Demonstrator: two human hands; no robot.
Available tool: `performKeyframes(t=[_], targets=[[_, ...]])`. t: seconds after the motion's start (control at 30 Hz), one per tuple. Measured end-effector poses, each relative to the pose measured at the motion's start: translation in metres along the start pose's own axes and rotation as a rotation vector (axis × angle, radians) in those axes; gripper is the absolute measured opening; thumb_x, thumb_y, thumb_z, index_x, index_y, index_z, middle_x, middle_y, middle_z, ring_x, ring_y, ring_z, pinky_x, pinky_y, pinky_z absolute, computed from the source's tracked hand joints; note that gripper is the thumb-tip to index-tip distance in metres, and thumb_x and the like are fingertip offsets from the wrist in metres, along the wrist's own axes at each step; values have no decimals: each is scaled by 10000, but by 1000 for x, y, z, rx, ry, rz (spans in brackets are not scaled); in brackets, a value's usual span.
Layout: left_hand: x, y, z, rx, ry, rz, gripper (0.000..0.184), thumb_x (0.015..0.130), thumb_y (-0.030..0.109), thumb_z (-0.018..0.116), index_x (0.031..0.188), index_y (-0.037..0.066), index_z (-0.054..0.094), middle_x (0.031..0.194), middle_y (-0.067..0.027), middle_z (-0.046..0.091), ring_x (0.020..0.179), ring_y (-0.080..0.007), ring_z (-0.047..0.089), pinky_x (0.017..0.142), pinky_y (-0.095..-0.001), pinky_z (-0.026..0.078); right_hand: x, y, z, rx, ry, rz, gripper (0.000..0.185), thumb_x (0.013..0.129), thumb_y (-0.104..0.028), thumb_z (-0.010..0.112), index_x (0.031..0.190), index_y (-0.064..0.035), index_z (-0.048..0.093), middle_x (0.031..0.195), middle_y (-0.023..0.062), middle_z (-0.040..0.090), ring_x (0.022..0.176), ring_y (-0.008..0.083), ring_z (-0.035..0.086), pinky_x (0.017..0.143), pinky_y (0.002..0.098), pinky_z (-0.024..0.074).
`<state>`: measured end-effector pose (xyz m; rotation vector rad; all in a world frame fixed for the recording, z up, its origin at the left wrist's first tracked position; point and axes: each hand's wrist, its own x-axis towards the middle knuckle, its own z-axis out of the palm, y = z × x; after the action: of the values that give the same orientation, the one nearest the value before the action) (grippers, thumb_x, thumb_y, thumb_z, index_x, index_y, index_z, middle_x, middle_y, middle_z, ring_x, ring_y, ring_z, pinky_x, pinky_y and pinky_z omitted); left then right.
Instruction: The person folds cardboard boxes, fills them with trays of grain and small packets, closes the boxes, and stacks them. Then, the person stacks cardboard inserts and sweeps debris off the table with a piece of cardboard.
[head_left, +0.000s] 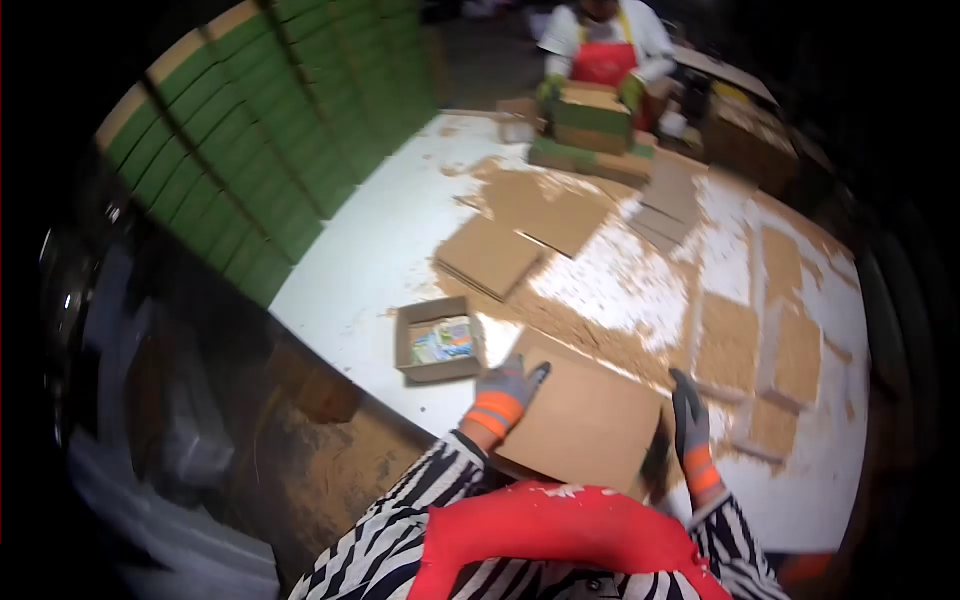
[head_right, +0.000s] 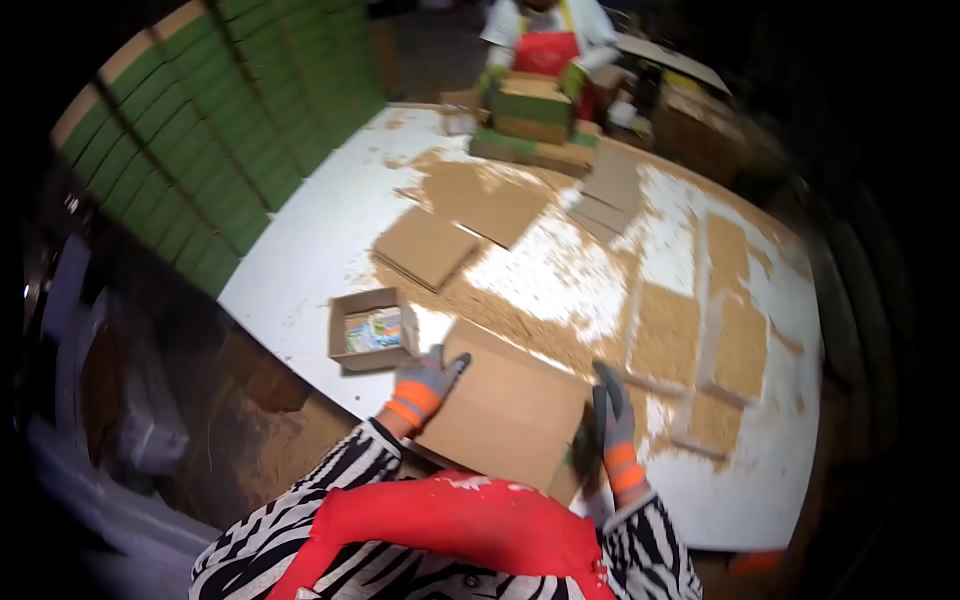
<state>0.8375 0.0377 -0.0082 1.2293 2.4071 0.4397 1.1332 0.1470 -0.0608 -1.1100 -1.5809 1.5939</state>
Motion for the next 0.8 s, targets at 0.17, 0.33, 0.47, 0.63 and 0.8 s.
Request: performKeyframes(t=[0.17,0.33,0.47,0.63,0.8], targets=[[-41,46,-35,-251,684,778,543,900,531,488,981,6,604,858,-171,656,803,-298,639,745,-369,496,2,10,-75,-545,-192,-476,580,882,-227,621,1378,-44,382,1213,136,556,1044,177,562,848,329,480],[75,-91,61,-1793,-321,278,655,954,579,292,1170,24,564,1048,-64,625,934,-180,583,859,-335,460,-32,-108,-35,-321,-221,-287,459,749,-331,728,1062,-37,565,1173,120,569,1026,264,568,903,371,464],[54,-42,36,-1422,-456,-68,630,954,527,372,1350,40,426,1236,-122,549,1097,-259,531,974,-317,401,-75,-18,4,-918,-487,-350,476,732,-358,725,1126,-133,580,1321,129,459,1069,312,515,914,423,462],[78,-89,76,-612,-85,222,489,893,143,557,1337,-5,414,1259,-163,526,1104,-259,507,929,-332,416,-53,-3,-84,73,225,-80,598,804,-219,720,1338,-152,458,1005,79,615,827,98,591,658,288,502],[73,-54,67,-637,-195,97,484,888,120,544,1339,0,413,1227,-147,544,1077,-254,517,927,-321,409,17,21,-223,-880,764,287,607,780,-341,704,1303,-147,467,987,154,648,895,296,636,768,392,497]])
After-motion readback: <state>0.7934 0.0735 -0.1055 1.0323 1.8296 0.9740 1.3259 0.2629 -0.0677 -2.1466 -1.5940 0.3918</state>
